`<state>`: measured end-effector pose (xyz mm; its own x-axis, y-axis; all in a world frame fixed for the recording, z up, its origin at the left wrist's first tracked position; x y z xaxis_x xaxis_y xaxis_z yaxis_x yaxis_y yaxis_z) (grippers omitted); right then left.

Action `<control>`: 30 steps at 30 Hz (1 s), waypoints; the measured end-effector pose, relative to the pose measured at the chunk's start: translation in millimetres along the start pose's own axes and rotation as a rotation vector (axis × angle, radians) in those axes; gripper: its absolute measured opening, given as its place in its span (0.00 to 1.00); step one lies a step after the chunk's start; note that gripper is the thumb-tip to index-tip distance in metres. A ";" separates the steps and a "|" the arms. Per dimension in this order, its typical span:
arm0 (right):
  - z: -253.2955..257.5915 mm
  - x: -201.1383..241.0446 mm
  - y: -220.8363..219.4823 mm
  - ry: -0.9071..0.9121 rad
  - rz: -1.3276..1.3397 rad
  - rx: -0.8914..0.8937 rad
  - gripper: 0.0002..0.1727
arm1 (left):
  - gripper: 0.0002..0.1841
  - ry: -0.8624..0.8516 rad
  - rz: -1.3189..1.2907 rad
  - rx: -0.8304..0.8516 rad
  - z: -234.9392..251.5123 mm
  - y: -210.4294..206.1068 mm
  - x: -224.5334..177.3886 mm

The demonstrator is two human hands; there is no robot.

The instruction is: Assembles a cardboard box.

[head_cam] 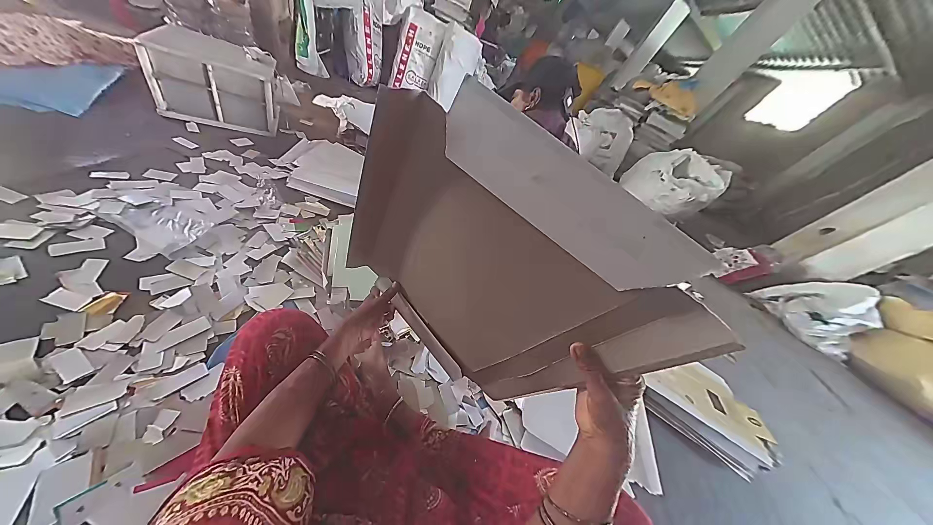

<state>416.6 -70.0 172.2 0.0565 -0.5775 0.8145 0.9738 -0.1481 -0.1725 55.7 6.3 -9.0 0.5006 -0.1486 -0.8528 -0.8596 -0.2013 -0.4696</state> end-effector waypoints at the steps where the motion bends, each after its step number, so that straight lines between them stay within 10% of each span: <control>1: 0.1 -0.1 0.4 0.000 0.011 -0.005 0.23 | 0.18 0.001 0.007 0.004 0.6 0.1 0.2; 19: 5.2 5.4 22.3 -0.108 -0.104 -0.316 0.24 | 0.11 0.021 0.014 0.227 -21.2 -16.1 -1.5; 30: -3.5 20.4 28.8 -0.187 -0.183 -0.487 0.30 | 0.25 0.096 0.107 0.160 -17.6 -2.0 15.8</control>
<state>445.0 -88.9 181.9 -0.0225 -0.3614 0.9321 0.7597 -0.6123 -0.2190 67.1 -12.6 -17.5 0.4067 -0.2544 -0.8774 -0.9097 -0.0246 -0.4146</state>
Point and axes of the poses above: each hand's wrist, its own z-axis towards the middle knuckle, its own y-axis out of the back of the hand, x = y × z, the point moved 6 cm from there along z, towards the middle knuckle
